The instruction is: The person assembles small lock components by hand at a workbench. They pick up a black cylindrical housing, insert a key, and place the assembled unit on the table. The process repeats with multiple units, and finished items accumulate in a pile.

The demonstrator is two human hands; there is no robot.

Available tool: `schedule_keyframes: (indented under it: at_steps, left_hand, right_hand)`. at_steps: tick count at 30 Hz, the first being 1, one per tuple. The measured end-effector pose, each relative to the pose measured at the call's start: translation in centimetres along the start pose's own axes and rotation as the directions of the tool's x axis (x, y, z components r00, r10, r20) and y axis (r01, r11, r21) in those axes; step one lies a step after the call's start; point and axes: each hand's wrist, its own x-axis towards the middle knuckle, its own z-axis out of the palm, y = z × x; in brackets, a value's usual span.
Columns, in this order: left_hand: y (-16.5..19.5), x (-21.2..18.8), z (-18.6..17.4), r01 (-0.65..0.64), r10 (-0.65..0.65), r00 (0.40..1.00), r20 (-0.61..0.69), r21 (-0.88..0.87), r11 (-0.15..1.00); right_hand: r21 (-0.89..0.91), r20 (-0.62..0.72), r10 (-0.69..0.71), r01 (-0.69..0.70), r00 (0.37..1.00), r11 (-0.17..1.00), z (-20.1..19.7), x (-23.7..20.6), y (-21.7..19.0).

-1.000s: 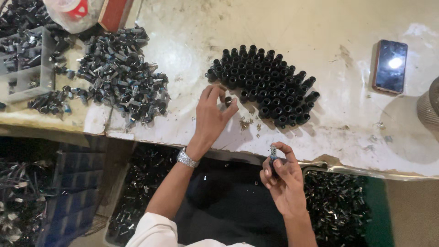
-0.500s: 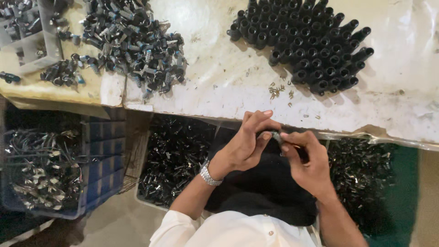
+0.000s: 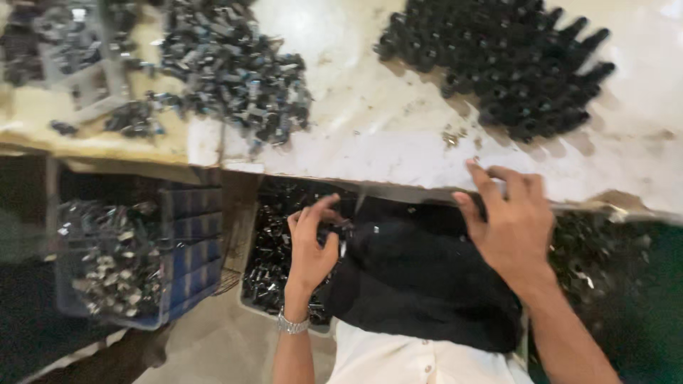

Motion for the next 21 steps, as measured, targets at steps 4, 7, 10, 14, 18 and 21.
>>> schedule_keyframes:
  at_steps: [4,7,10,14,18,21]
  left_hand:
    - [-0.9,-0.4,-1.2,0.015,0.008,0.991,-0.137,0.171,0.985]
    - [-1.9,4.3,-0.5,-0.07,0.175,0.963,-0.205,0.435,0.898]
    - [-3.7,11.7,0.0,0.098,0.168,0.917,-0.362,0.611,0.785]
    - [-4.1,15.5,0.6,0.139,0.094,0.954,-0.284,0.699,0.702]
    - [-2.2,13.9,-0.5,0.019,0.233,0.891,-0.391,0.544,0.839]
    - [0.3,10.5,0.0,-0.12,0.192,0.85,-0.491,0.174,0.977]
  right_hand:
    - [-0.285,0.15,-0.067,0.107,0.987,0.952,-0.8,0.9,-0.6]
    - [-0.246,0.131,-0.089,0.119,0.987,0.962,-1.3,0.9,-0.7]
    - [-0.159,0.09,-0.088,0.101,0.992,0.982,-1.5,0.8,0.2]
    - [-0.216,-0.006,-0.06,0.057,0.998,0.975,-1.2,-2.1,0.8]
    - [0.007,-0.221,-0.015,0.017,0.975,1.0,2.6,-5.3,2.9]
    - [0.37,-0.182,-0.11,0.172,0.977,0.913,7.0,-4.2,7.3]
